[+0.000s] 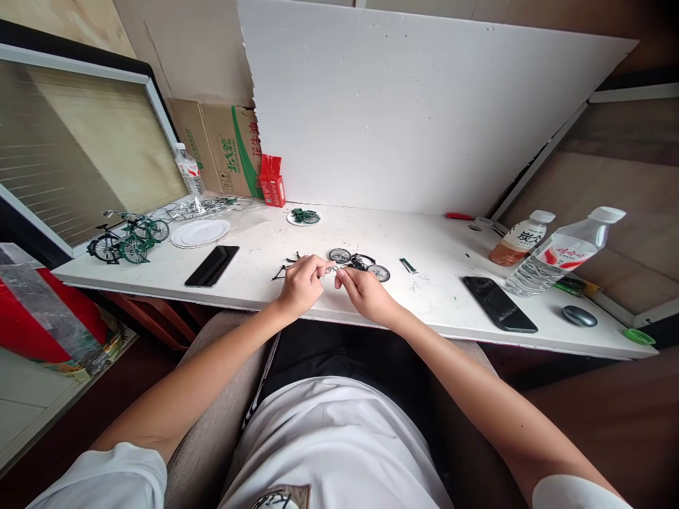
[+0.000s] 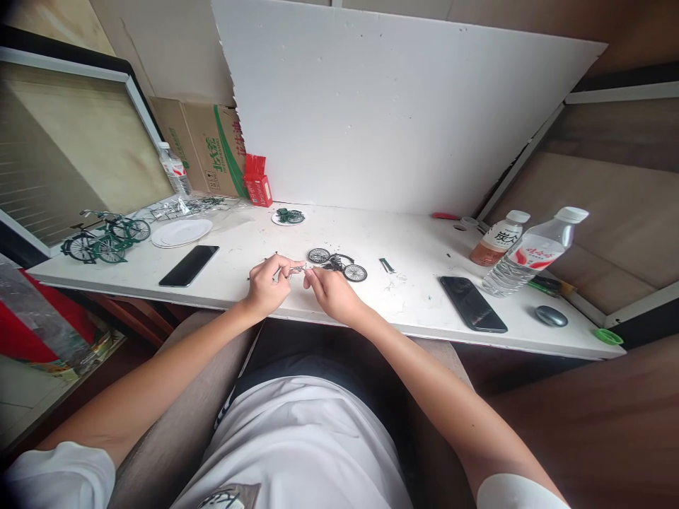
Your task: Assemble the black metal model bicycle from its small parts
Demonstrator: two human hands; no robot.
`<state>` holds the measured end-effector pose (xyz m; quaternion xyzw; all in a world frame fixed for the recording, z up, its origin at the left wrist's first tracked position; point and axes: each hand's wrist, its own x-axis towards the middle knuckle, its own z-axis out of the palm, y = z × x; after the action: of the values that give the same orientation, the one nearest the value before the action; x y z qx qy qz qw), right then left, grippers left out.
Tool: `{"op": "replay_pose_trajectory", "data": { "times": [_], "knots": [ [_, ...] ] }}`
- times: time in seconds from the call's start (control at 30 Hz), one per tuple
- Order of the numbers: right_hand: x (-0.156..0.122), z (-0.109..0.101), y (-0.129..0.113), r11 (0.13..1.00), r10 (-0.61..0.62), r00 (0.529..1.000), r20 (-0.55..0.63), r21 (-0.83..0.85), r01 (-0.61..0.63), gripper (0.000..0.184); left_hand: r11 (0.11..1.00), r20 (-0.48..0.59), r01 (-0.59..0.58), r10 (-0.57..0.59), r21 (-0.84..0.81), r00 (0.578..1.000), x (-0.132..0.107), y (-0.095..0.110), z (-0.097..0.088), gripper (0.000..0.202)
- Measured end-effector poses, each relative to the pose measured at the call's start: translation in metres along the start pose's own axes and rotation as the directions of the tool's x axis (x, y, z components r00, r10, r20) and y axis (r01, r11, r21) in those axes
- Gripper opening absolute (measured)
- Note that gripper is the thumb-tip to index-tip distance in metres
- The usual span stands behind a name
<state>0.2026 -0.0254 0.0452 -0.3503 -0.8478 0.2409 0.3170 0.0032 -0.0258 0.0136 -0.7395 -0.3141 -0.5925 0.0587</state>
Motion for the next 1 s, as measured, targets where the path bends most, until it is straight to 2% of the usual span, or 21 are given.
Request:
{"op": "replay_pose_trajectory", "data": {
  "times": [0.23,0.43,0.6,0.73,0.8,0.9,1.0],
  "knots": [
    [0.003,0.001,0.007,0.956,0.077,0.994,0.081,0.277,-0.096,0.055,1.000,0.003,0.008,-0.008,0.009,1.000,-0.002,-0.001,0.001,0.034],
    [0.004,0.003,0.013,0.816,0.140,0.966,0.218,0.527,-0.237,0.055,0.998,-0.011,-0.042,0.043,0.042,0.999,-0.002,-0.002,0.001,0.032],
    [0.003,-0.001,0.011,0.725,0.133,0.947,0.294,0.622,-0.295,0.053,0.996,-0.012,-0.069,0.070,0.054,0.998,-0.002,-0.004,0.001,0.032],
    [0.006,-0.004,0.010,0.710,0.131,0.937,0.323,0.629,-0.316,0.051,0.994,0.030,-0.087,0.086,0.062,0.996,0.000,-0.008,-0.001,0.033],
    [0.009,-0.004,0.013,0.720,0.127,0.939,0.319,0.621,-0.308,0.051,0.999,0.076,-0.044,0.041,0.031,0.996,0.004,-0.010,-0.003,0.034],
    [0.012,-0.004,0.018,0.756,0.117,0.953,0.281,0.596,-0.269,0.052,0.993,0.112,0.118,-0.113,-0.032,0.987,0.010,-0.010,-0.007,0.032],
    [0.013,-0.005,0.024,0.852,0.147,0.980,0.132,0.486,-0.193,0.051,0.958,0.103,0.268,-0.258,-0.100,0.961,0.016,-0.010,-0.008,0.029]
  ]
}}
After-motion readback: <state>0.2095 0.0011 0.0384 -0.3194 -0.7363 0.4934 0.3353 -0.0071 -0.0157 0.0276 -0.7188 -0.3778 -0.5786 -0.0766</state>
